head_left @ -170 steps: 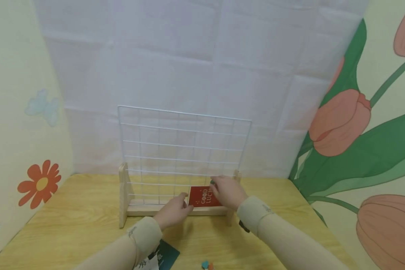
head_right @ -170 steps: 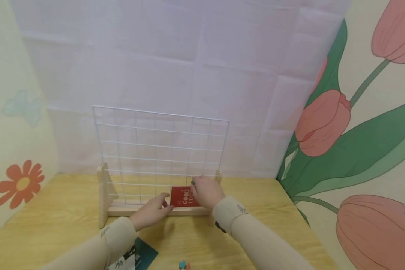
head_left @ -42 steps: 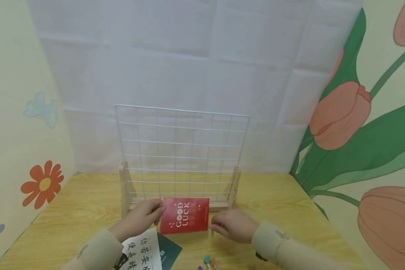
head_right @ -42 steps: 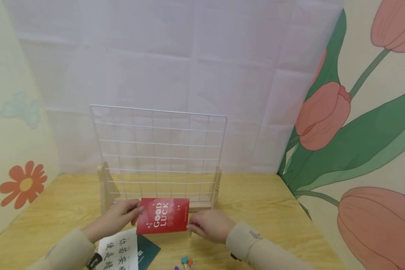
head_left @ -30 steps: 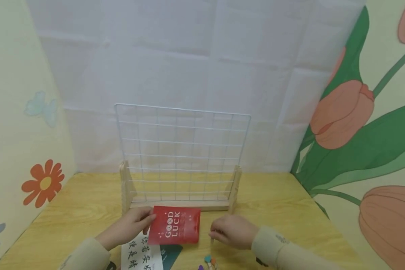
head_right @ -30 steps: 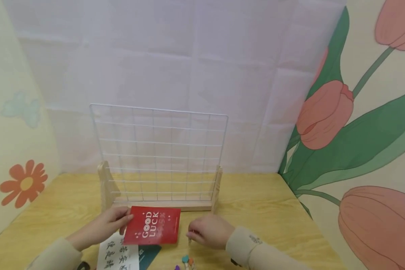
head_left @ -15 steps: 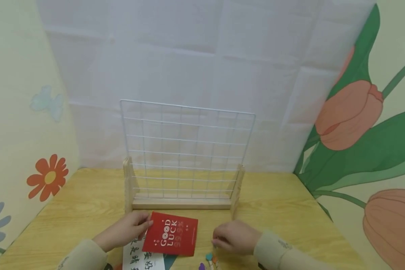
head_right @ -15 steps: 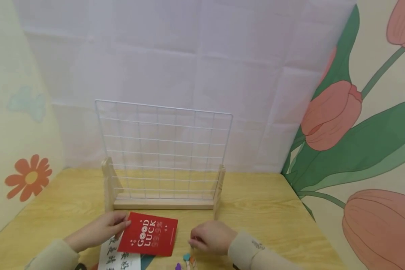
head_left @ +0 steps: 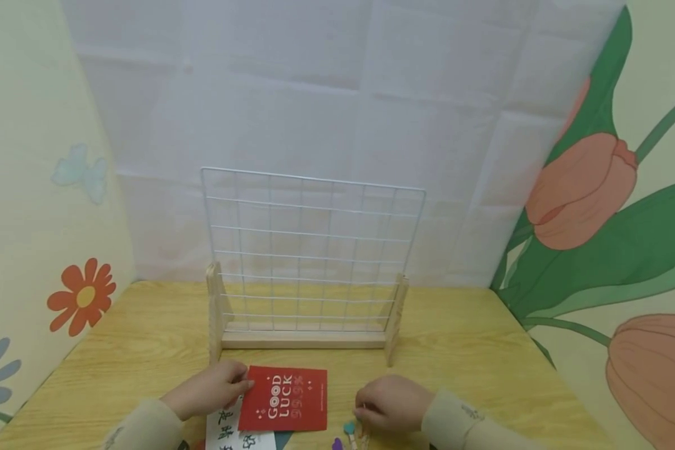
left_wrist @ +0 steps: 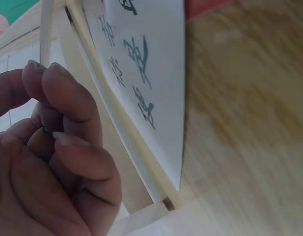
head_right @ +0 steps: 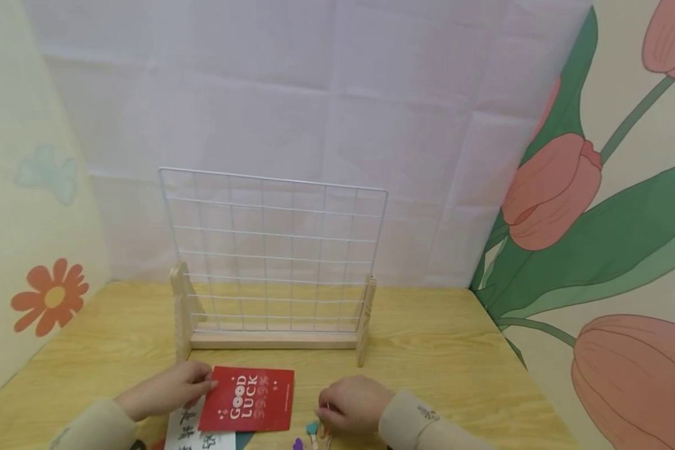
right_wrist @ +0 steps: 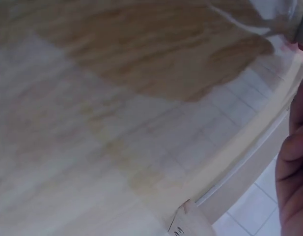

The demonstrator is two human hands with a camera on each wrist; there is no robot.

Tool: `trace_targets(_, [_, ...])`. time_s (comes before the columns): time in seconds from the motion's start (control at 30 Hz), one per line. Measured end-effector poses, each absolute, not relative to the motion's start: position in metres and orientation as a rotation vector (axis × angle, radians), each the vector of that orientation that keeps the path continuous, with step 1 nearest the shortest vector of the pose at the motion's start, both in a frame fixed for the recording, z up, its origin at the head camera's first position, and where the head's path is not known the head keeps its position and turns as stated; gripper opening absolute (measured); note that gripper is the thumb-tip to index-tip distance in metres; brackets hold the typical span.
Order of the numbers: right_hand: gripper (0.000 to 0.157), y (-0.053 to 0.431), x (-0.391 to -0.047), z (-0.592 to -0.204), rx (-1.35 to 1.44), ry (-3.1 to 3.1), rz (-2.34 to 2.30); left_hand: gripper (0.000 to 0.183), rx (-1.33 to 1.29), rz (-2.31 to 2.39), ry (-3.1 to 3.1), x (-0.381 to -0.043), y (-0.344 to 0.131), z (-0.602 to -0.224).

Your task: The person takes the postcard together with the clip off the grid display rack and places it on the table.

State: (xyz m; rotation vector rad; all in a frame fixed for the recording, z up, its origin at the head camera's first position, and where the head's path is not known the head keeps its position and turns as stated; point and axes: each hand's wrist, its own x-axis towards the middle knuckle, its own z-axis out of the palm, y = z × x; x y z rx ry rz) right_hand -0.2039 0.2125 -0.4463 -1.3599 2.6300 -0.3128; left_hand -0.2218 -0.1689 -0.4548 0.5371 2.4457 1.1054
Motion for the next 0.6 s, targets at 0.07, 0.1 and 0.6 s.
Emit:
trace_targets(0.07, [0.021,0.212,-0.204,-0.448,-1.335,2.623,-0.301,0.027,0.519,1.057,2.458,-0.226,-0.171,-0.461])
trace_targets(0.1, [0.021,0.212,-0.204,-0.448,-1.313,2.613,-0.303,0.027,0.510,1.029,2.460,-0.228,-0.172,-0.463])
trace_targets(0.6, [0.016,0.212,-0.210,-0.448,-1.193,2.691,-0.311,0.019,0.344,0.886,2.602,-0.215,-0.158,-0.441])
